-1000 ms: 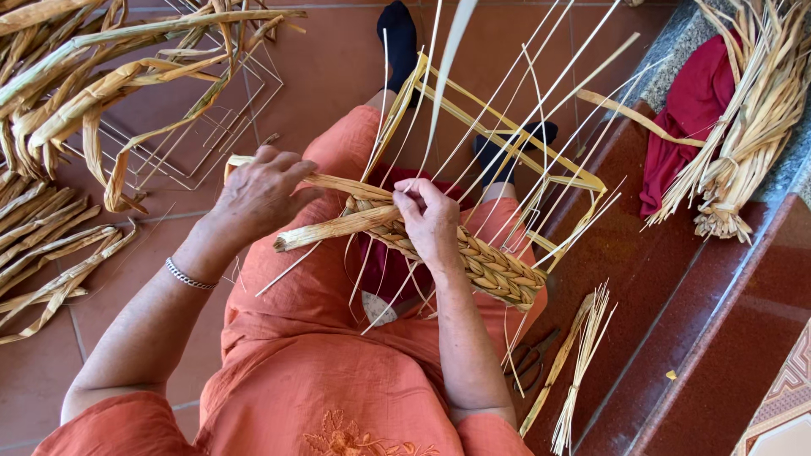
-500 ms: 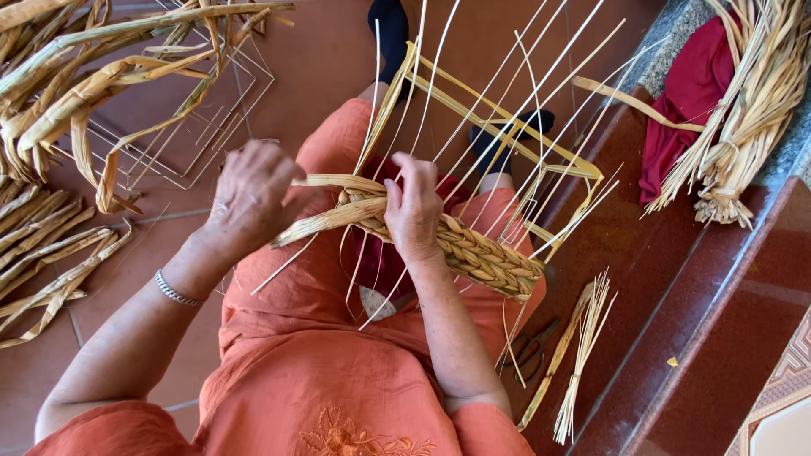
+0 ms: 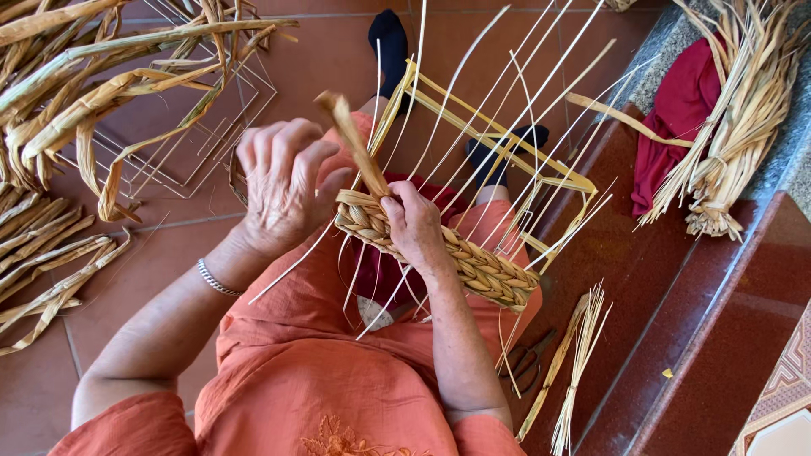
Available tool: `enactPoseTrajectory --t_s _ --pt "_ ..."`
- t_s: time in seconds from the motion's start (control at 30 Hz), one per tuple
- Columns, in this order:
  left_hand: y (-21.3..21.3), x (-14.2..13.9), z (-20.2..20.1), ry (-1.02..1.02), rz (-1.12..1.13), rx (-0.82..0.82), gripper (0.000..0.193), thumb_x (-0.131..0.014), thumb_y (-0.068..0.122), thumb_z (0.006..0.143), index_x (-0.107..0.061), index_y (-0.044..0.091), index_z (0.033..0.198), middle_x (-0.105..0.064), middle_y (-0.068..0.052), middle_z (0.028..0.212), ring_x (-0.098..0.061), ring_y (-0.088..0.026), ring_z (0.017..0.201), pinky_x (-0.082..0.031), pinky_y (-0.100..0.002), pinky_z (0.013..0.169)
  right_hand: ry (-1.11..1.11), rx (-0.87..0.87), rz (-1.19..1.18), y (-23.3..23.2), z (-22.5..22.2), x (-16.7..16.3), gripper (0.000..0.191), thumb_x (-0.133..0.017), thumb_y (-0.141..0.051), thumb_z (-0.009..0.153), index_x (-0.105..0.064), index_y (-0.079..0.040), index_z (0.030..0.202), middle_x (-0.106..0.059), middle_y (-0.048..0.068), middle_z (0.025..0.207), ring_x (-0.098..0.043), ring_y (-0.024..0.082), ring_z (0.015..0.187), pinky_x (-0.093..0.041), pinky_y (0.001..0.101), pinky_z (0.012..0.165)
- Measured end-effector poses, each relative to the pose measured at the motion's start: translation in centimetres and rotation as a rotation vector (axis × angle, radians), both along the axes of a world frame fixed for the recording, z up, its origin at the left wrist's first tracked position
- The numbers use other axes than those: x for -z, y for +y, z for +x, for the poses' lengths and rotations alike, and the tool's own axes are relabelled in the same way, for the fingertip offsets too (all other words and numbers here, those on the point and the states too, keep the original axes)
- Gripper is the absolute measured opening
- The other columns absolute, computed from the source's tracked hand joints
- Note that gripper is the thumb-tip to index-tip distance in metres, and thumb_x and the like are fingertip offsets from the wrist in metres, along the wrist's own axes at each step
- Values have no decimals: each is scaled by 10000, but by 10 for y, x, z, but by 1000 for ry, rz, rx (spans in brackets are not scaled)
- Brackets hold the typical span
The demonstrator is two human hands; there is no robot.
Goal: The person sits on the floor with a basket frame on their lap and weaves braided water hyacinth strands around the upright reeds, tucking and tightening each strand by hand. They then use scissors to trim the protruding reed ends along the basket rim and continue folding the woven edge.
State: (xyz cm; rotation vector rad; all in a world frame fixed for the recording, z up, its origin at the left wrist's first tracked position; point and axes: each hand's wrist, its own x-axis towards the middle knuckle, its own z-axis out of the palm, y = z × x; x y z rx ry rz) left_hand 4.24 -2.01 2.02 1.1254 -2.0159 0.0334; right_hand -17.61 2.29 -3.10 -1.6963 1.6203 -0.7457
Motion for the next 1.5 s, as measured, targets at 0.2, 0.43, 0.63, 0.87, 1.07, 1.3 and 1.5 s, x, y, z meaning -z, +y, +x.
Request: enactPoseTrajectory --t_s 0.2,0.43,0.63,0.87,1.07,1.3,1.5 --pt "-31 43 -53 -280 673 163 104 -684 181 918 -687 96 858 -691 -126 714 -707 -340 647 -542 -480 562 -190 -12 -181 4 -7 19 147 -621 -24 1032 -559 -36 1165 -755 102 963 -774 221 868 -595 322 715" --pt "-35 56 -55 176 788 203 167 -696 185 884 -661 25 918 -727 -163 751 -734 -305 687 -582 -422 629 -288 156 -60 7 -3 32 125 -646 -37 1024 -596 -18 1138 -767 78 888 -698 122 724 -579 273 640" --pt "-3 49 -22 692 1118 546 193 -581 169 1064 -681 9 1103 -771 -124 924 -762 -173 866 -629 -308 764 -195 125 -187 -3 2 29 103 -729 -15 940 -678 -5 1028 -745 75 912 -716 119 788 -583 251 693" --pt "-19 27 -8 -81 192 272 511 -783 372 805 -712 51 1197 -734 -137 1188 -604 -297 1190 -411 -495 1006 -169 35 -39 -8 -1 15 173 -737 -25 921 -774 -49 1088 -787 84 965 -764 146 824 -629 256 715" --pt "-39 45 11 -273 399 237 189 -804 385 882 -793 200 916 -658 -44 876 -582 -238 953 -360 -474 985 -157 20 -98 -7 1 19 114 -749 -56 932 -736 -8 1035 -788 109 956 -767 148 832 -635 273 721" --pt "-39 55 14 -152 614 200 148 -790 323 877 -756 182 845 -647 -13 831 -573 -236 910 -343 -475 888 -155 260 -88 -4 18 25 53 -747 -48 949 -705 -23 970 -784 73 827 -761 119 718 -615 268 623" --pt "-9 55 21 -158 268 205 217 -807 311 854 -718 131 936 -634 -74 948 -576 -270 984 -379 -461 933 -26 297 -291 -9 26 12 377 -767 22 831 -588 24 1164 -689 105 925 -683 184 713 -585 284 612"
